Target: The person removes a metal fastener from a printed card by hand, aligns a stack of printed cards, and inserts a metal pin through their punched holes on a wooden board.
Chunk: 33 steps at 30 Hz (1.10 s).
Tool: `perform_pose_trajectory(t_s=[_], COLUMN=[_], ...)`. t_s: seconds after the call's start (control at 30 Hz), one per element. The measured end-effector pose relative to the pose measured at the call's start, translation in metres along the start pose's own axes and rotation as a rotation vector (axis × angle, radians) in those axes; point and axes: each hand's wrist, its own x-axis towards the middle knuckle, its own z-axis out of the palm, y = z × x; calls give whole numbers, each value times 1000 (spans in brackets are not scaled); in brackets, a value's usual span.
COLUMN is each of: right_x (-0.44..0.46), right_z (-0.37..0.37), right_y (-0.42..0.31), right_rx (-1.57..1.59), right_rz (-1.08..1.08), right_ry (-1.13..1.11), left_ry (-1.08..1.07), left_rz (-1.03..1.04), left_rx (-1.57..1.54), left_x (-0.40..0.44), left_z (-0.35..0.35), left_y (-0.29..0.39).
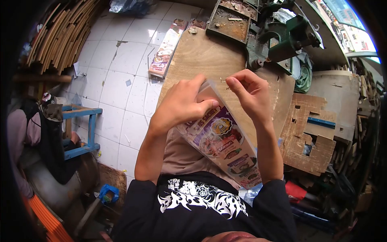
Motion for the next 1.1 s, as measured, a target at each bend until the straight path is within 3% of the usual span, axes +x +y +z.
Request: perform_pose_trajectory(t_s=[0.07,0.77,1.1], right_x=[5,13,11], right_z=[9,35,36], right_y=[-10,25,23], right_rx=[-381,-359,-381], right_rz=[-313,-415,-471], right_ry=[62,6,110], left_ry=[-5,-15,119], left_rz=[-6,-35,159], left_rx=[-8,1,-118], left_x=[2,3,0], left_z=[0,5,6], left_y=[-2,-14,-7])
